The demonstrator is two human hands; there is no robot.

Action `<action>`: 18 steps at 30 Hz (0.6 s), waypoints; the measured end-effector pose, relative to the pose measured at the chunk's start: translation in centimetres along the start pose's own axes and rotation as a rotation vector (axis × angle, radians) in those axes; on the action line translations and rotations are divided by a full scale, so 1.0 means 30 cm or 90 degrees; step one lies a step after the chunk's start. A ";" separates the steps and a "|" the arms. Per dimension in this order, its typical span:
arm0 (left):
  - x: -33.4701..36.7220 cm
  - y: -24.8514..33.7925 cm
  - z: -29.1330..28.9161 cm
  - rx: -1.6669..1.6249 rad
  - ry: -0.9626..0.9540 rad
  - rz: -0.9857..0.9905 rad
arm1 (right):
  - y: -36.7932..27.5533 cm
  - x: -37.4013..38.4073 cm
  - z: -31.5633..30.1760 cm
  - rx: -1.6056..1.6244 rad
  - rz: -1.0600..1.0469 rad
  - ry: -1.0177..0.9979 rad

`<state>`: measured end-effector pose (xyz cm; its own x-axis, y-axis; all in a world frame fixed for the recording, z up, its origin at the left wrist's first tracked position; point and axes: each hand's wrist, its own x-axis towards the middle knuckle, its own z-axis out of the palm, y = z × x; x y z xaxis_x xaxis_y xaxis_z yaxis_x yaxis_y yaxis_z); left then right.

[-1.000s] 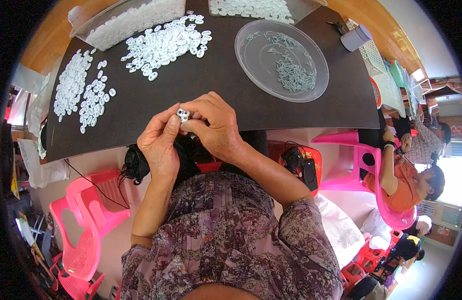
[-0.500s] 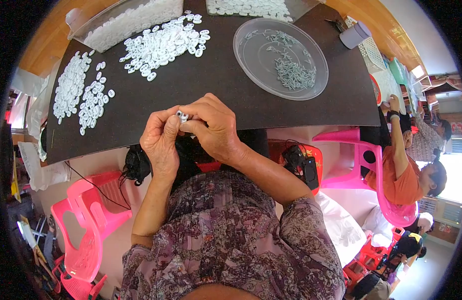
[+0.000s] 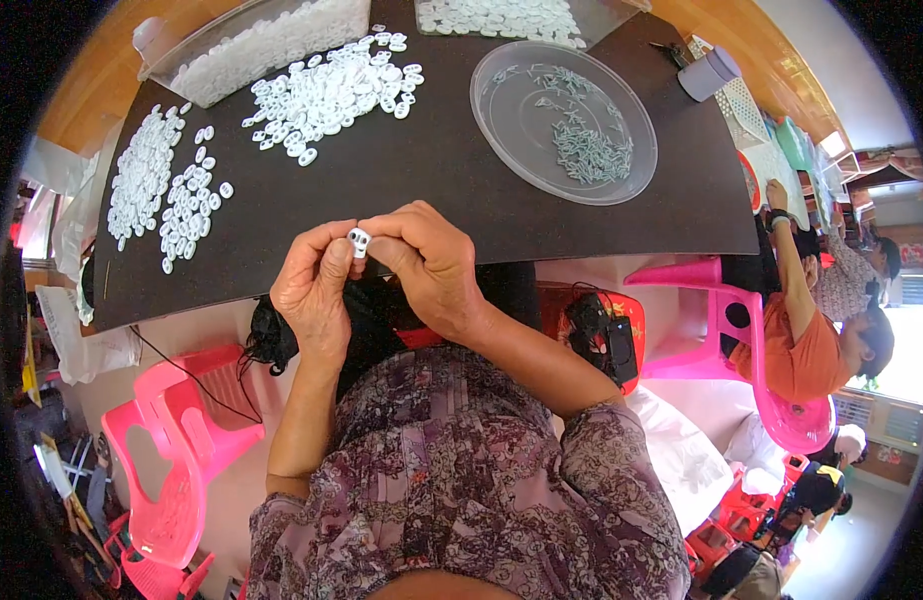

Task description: Assembling small white plastic components by inserting tiny beads into them at a table.

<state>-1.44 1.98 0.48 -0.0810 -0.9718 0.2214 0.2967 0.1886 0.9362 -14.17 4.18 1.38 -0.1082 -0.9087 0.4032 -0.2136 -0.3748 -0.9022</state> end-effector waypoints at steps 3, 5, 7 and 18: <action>-0.001 -0.006 -0.008 0.076 -0.008 0.067 | -0.010 0.001 0.001 0.002 0.034 0.009; 0.001 -0.006 -0.018 0.069 -0.021 0.062 | -0.016 0.000 0.000 0.020 0.076 -0.010; 0.007 -0.006 -0.027 0.062 -0.036 0.056 | -0.010 0.002 -0.004 0.059 0.104 -0.018; -0.003 -0.002 -0.005 -0.054 0.039 -0.019 | -0.026 0.015 0.020 -0.011 0.085 -0.049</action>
<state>-1.31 2.03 0.35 -0.0335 -0.9841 0.1745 0.3743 0.1495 0.9152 -13.48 3.96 2.16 -0.0614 -0.9619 0.2662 -0.2198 -0.2472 -0.9437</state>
